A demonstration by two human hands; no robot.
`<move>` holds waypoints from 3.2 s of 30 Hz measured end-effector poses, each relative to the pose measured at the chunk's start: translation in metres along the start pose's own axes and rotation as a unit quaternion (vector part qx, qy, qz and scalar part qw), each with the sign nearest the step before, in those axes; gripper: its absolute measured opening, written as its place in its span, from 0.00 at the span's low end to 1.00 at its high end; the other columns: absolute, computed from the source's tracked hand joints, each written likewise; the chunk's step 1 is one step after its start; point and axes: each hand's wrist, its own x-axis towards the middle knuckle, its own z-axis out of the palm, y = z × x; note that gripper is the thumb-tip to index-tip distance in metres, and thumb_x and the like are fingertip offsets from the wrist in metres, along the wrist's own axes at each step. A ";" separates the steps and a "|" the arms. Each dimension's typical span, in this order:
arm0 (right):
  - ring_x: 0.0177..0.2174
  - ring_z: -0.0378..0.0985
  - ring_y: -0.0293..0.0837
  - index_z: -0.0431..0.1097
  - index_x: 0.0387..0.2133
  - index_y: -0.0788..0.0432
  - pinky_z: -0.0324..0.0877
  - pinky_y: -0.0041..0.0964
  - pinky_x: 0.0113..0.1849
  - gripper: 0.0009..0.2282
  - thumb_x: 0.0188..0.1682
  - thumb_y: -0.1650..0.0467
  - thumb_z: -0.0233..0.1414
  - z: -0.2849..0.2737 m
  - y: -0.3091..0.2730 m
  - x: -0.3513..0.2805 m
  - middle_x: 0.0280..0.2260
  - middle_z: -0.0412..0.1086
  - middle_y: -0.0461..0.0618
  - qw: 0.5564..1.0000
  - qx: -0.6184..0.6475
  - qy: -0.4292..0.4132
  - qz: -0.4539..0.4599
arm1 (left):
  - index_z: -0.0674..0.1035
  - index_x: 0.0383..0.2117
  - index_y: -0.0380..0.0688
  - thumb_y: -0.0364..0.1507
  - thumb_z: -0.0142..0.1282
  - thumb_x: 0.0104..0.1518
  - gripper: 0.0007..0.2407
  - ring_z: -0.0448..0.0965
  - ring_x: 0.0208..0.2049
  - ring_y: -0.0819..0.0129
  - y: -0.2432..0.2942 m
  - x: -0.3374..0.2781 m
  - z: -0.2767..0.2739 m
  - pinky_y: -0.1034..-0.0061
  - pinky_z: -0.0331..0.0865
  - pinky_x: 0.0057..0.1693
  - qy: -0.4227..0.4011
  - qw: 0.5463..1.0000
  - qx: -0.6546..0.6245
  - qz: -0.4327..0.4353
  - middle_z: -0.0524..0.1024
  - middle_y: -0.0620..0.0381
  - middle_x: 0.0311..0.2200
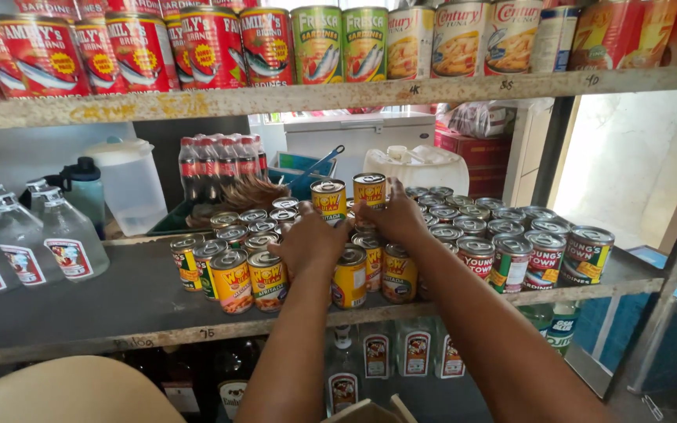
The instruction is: Organizing various canned goods on a store shelf and transferring some into a cardboard box.
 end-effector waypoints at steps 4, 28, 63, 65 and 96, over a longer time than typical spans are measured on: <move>0.51 0.74 0.62 0.43 0.68 0.61 0.68 0.50 0.51 0.52 0.35 0.51 0.66 -0.008 -0.010 -0.019 0.52 0.69 0.69 0.998 0.003 0.053 -0.018 | 0.62 0.66 0.49 0.58 0.57 0.49 0.41 0.68 0.64 0.52 -0.003 0.008 0.009 0.32 0.48 0.66 0.025 0.999 -0.014 0.015 0.72 0.54 0.60; 0.38 0.80 0.53 0.70 0.46 0.59 0.74 0.43 0.40 0.13 0.48 0.71 0.55 0.029 0.009 -0.295 0.38 0.74 0.55 0.971 0.190 -0.136 -0.059 | 0.77 0.46 0.39 0.30 0.65 0.58 0.14 0.77 0.49 0.50 -0.057 -0.071 0.007 0.60 0.71 0.56 0.268 0.841 -0.292 0.368 0.77 0.48 0.44; 0.53 0.74 0.59 0.57 0.59 0.56 0.69 0.46 0.52 0.47 0.19 0.64 0.72 0.054 0.042 -0.352 0.50 0.73 0.59 0.683 -0.179 -0.690 -0.158 | 0.83 0.43 0.53 0.43 0.60 0.52 0.16 0.77 0.51 0.50 -0.199 -0.251 0.052 0.50 0.68 0.56 -0.364 0.880 0.232 0.199 0.79 0.49 0.45; 0.52 0.72 0.59 0.58 0.58 0.55 0.68 0.46 0.52 0.48 0.17 0.64 0.73 0.059 0.048 -0.353 0.50 0.72 0.59 0.693 -0.178 -0.678 -0.167 | 0.84 0.41 0.52 0.42 0.57 0.55 0.14 0.80 0.48 0.50 -0.205 -0.253 0.064 0.51 0.71 0.54 -0.360 0.885 0.235 0.182 0.81 0.49 0.43; 0.35 0.79 0.61 0.71 0.32 0.62 0.74 0.53 0.39 0.21 0.31 0.59 0.63 0.034 0.032 -0.330 0.30 0.76 0.61 0.851 -0.237 -0.427 -0.196 | 0.72 0.56 0.41 0.49 0.55 0.52 0.30 0.76 0.54 0.53 -0.167 -0.240 0.150 0.61 0.73 0.53 -0.308 0.883 0.282 0.213 0.72 0.45 0.55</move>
